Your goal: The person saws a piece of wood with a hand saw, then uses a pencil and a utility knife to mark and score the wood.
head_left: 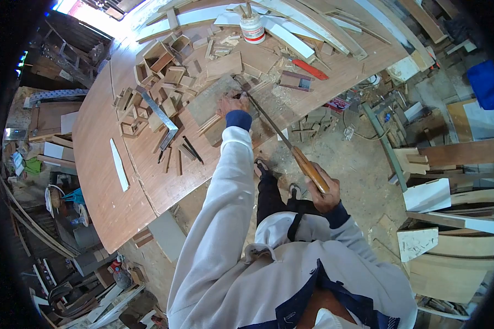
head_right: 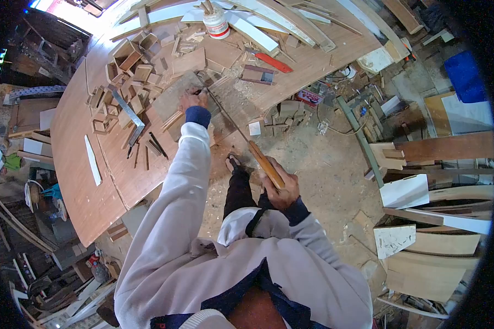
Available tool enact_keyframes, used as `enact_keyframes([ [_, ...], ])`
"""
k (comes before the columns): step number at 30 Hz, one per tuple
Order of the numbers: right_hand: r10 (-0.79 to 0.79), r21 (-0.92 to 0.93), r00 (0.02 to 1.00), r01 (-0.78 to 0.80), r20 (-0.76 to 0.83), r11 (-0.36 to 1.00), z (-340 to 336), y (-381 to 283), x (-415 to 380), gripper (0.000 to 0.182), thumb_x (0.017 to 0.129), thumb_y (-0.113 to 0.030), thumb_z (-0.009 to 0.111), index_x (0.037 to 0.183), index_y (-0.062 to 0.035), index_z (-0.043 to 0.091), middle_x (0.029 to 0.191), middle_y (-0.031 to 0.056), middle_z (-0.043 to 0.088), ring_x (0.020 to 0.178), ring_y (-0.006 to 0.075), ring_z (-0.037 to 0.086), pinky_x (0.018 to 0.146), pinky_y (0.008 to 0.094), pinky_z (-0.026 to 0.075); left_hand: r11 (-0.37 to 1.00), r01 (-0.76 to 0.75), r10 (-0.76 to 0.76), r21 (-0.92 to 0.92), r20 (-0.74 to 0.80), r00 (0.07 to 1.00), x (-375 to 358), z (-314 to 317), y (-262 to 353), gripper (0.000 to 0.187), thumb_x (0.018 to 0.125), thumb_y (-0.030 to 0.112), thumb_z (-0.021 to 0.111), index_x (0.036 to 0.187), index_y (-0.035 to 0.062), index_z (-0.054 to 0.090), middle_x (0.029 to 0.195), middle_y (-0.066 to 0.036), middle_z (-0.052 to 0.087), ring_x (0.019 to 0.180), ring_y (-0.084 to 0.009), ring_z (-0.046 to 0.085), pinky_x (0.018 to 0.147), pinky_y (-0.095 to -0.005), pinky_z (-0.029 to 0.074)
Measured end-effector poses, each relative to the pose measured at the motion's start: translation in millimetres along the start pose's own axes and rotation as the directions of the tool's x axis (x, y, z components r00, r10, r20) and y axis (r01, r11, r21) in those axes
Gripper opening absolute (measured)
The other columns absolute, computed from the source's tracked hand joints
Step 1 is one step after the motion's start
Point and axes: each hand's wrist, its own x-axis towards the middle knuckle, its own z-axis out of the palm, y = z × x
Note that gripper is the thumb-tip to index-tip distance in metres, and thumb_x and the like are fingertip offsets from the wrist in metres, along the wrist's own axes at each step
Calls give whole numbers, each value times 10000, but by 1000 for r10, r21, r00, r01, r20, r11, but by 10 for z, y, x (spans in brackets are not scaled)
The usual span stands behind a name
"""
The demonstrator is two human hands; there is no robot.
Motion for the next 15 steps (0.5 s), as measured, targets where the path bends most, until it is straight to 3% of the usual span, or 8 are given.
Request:
enact_keyframes([
  [3,-20,-12,1000,19,-20,1000,118,20,216,375,835,-158,612,1160,13,537,974,179,648,747,282,677,641,322,520,1000,-12,12,-8,-7,1000,-1,8,-6,294,765,409,625,987,222,670,1188,-110,543,1152,-321,446,930,-541,321],
  [5,162,21,983,-164,83,986,135,-40,300,369,831,-140,615,1158,13,537,973,181,647,779,286,676,650,322,523,1000,-20,19,-12,-14,1000,8,-16,7,293,764,408,622,983,220,671,1196,-111,539,1151,-321,447,927,-539,323],
  [6,160,24,984,-162,81,986,129,-27,273,369,831,-140,615,1158,13,537,973,181,647,779,286,676,650,322,523,1000,5,-5,-15,38,999,19,-52,36,319,768,398,609,1022,212,658,1203,-93,544,1149,-312,450,933,-538,322],
  [8,-24,-36,999,25,22,999,77,13,108,364,835,-147,612,1149,21,538,962,179,648,759,297,673,642,322,525,999,36,-34,-17,94,995,17,-68,36,347,772,388,596,1062,203,645,1211,-75,549,1147,-302,454,939,-538,321],
  [11,-77,-24,997,77,-27,997,11,-8,-52,368,835,-148,612,1148,29,532,962,184,647,759,314,668,638,333,529,999,-3,0,35,88,996,25,3,-24,344,774,418,598,1059,231,638,1261,-126,504,1179,-326,433,944,-531,317],
  [13,-105,-74,994,103,-23,992,73,78,52,370,834,-147,612,1149,29,530,963,179,647,754,314,666,634,336,529,998,-12,14,57,-20,1000,8,42,-6,327,778,406,600,1041,221,657,1197,-60,559,1129,-303,472,930,-522,345],
  [15,-136,-116,990,133,-21,984,142,73,227,373,832,-145,612,1151,29,527,964,173,648,750,315,665,630,338,529,998,-16,19,57,-51,999,16,65,-4,329,782,415,595,1042,222,655,1185,-63,562,1129,-302,470,926,-519,348],
])
